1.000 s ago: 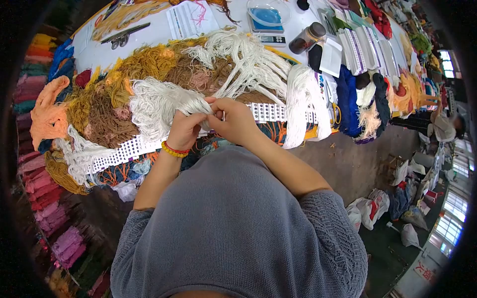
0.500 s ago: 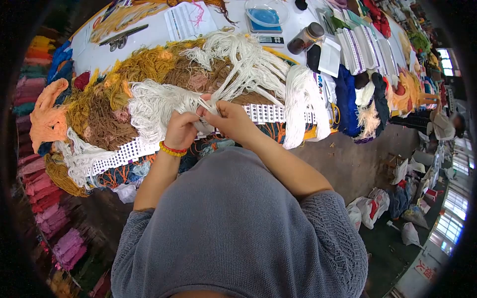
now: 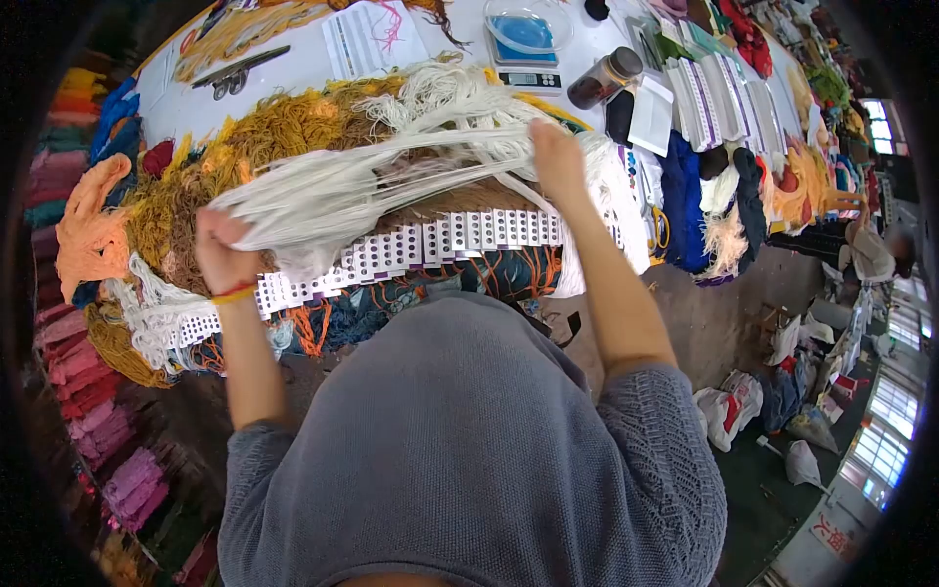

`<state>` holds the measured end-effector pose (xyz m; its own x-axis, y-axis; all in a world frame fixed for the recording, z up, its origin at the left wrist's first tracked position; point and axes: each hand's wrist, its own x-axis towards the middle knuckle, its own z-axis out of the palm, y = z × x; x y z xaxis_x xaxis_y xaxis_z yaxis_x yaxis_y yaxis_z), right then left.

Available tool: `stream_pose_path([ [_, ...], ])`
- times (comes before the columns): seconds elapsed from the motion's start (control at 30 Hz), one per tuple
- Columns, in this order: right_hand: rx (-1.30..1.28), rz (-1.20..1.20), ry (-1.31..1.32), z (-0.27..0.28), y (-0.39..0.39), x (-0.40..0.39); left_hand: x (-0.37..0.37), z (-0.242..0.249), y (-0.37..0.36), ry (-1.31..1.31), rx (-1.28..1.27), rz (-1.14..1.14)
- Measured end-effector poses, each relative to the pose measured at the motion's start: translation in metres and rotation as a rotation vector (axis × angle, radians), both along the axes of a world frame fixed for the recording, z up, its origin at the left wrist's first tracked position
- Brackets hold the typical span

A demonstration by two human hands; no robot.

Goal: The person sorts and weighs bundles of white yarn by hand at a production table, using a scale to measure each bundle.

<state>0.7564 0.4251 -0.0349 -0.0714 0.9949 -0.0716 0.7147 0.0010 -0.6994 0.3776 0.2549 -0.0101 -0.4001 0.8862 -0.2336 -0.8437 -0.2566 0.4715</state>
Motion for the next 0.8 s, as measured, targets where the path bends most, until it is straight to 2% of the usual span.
stream_pose_path([
  [0.03,0.133,-0.007,0.023,-0.005,0.013,0.017,-0.029,0.002,-0.003,0.116,-0.19,0.159],
  [0.1,0.292,0.012,-0.263,-0.021,0.046,0.062,-0.107,-0.014,-0.016,0.11,-0.245,0.2],
  [0.13,0.204,-0.054,-0.287,-0.014,0.053,0.074,-0.134,-0.013,-0.02,0.153,-0.303,0.265],
  [0.2,0.282,-0.013,-0.53,-0.013,0.071,0.096,-0.18,-0.012,-0.023,0.232,-0.366,0.352],
  [0.27,0.339,0.033,-0.668,0.001,0.08,0.097,-0.185,0.011,-0.012,0.482,-0.478,0.412],
  [0.33,0.358,0.033,-0.759,-0.007,0.1,0.112,-0.174,0.033,0.005,0.603,-0.615,0.488],
  [0.37,0.454,0.113,-0.895,-0.006,0.106,0.12,-0.174,0.038,0.011,0.674,-0.651,0.541],
  [0.4,0.546,0.194,-1.029,-0.006,0.11,0.127,-0.186,0.043,0.008,0.706,-0.652,0.49],
  [0.43,0.467,0.132,-0.971,0.0,0.112,0.129,-0.196,0.046,0.01,0.708,-0.652,0.497],
  [0.5,0.413,0.115,-0.987,-0.01,0.132,0.151,-0.221,0.044,0.021,0.724,-0.67,0.608],
  [0.53,0.303,0.026,-1.013,-0.007,0.137,0.152,-0.252,0.034,0.022,0.777,-0.727,0.63],
  [0.57,0.26,-0.038,-0.984,0.001,0.136,0.156,-0.285,0.025,0.02,0.87,-0.811,0.628],
  [0.6,0.217,-0.102,-0.954,0.008,0.135,0.164,-0.322,0.018,0.007,1.131,-0.979,0.56],
  [0.63,0.188,-0.152,-0.959,-0.001,0.144,0.207,-0.362,0.016,-0.011,1.556,-1.24,0.432],
  [0.67,0.182,-0.166,-1.012,0.027,0.124,0.213,-0.39,0.028,-0.034,1.795,-1.393,0.371],
  [0.7,0.093,-0.255,-1.077,0.038,0.119,0.233,-0.404,0.041,-0.053,1.839,-1.445,0.394],
  [0.73,0.171,-0.241,-1.108,0.016,0.134,0.297,-0.383,0.072,-0.068,1.715,-1.398,0.52],
  [0.77,0.131,-0.188,-1.139,0.049,0.117,0.272,-0.371,0.087,-0.074,1.587,-1.344,0.643],
  [0.8,0.221,-0.061,-1.207,0.047,0.127,0.293,-0.37,0.088,-0.073,1.587,-1.341,0.642],
])
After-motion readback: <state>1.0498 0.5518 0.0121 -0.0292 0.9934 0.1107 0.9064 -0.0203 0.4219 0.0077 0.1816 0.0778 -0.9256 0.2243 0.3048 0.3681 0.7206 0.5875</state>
